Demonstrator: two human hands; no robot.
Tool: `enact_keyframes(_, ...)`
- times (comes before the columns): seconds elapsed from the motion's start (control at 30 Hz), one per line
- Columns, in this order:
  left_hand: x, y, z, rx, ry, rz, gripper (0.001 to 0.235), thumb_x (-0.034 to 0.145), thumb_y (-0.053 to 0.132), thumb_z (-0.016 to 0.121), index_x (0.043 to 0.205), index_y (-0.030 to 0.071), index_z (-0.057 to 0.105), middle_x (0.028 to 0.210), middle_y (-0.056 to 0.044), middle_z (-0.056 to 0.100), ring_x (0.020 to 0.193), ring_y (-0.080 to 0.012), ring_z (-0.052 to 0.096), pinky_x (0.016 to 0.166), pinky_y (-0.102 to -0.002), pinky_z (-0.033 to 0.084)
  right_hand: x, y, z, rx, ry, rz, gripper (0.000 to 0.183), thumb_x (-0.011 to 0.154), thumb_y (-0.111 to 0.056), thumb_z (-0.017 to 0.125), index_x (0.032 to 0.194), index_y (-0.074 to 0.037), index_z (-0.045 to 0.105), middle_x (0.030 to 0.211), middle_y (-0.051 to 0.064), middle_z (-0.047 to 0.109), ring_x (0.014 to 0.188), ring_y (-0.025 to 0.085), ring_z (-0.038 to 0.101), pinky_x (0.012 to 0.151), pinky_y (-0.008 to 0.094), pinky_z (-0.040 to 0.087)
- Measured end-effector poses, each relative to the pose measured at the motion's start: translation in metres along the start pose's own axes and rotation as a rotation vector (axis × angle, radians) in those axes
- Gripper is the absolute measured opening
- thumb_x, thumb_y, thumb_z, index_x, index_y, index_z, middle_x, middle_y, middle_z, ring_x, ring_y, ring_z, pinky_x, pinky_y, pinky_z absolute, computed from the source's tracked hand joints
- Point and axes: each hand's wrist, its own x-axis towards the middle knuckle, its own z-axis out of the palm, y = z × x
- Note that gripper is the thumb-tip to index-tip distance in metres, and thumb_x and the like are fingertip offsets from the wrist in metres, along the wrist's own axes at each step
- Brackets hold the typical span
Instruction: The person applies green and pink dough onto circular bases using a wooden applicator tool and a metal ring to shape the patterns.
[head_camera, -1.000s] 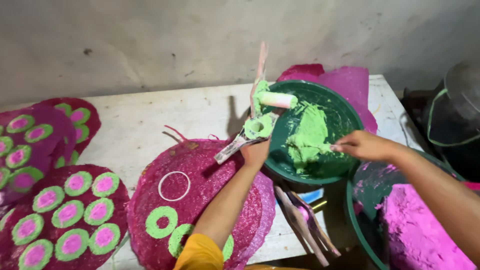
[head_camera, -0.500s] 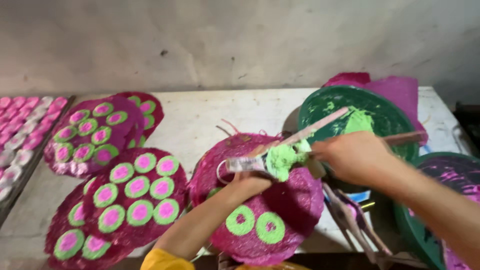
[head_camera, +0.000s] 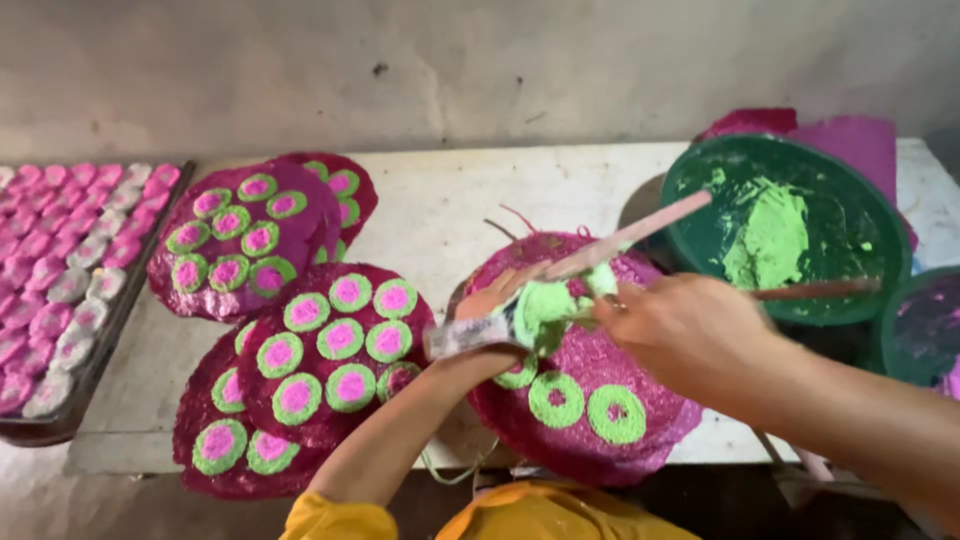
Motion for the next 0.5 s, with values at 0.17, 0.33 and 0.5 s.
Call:
enact_keyframes(0.17,-0.004,-0.015,-0.001,0.399,0.145,-0.029,0.042,0.102,0.035,0.055,0.127,0.003,0.062,0.101,-0.015,0.071,0.071,-0.0172,0.065,0.059,-0.026,0.060,0.033,-0.046,0.049,-0.159,0.081,-0.162,0.028,0.097,-0.012,0.056,0.120,0.003,0.059,0.097,0.016,0.069,0.074,0.022,0.072,0.053,0.032,0.058)
enact_keyframes(0.33,-0.053,0.021,-0.010,1.904,0.440,0.155,0.064,0.093,0.046,0.067,0.147,0.020,0.045,0.110,-0.004,0.064,0.077,-0.0162,0.062,0.055,-0.031,0.058,-0.012,-0.014,0.017,-0.038,-0.157,0.028,0.044,0.099,-0.013,0.051,0.143,-0.007,0.048,0.105,0.009,0.068,0.074,0.018,0.072,0.053,0.031,0.059)
enact_keyframes(0.5,-0.044,0.009,-0.005,1.994,0.319,0.479,0.092,0.078,0.037,0.077,0.158,0.024,0.034,0.118,-0.005,0.063,0.083,-0.0165,0.067,0.064,-0.030,0.060,0.030,-0.044,0.004,-0.140,-0.058,-0.101,0.029,0.096,-0.012,0.055,0.123,-0.002,0.057,0.099,0.011,0.068,0.076,0.023,0.072,0.052,0.032,0.059)
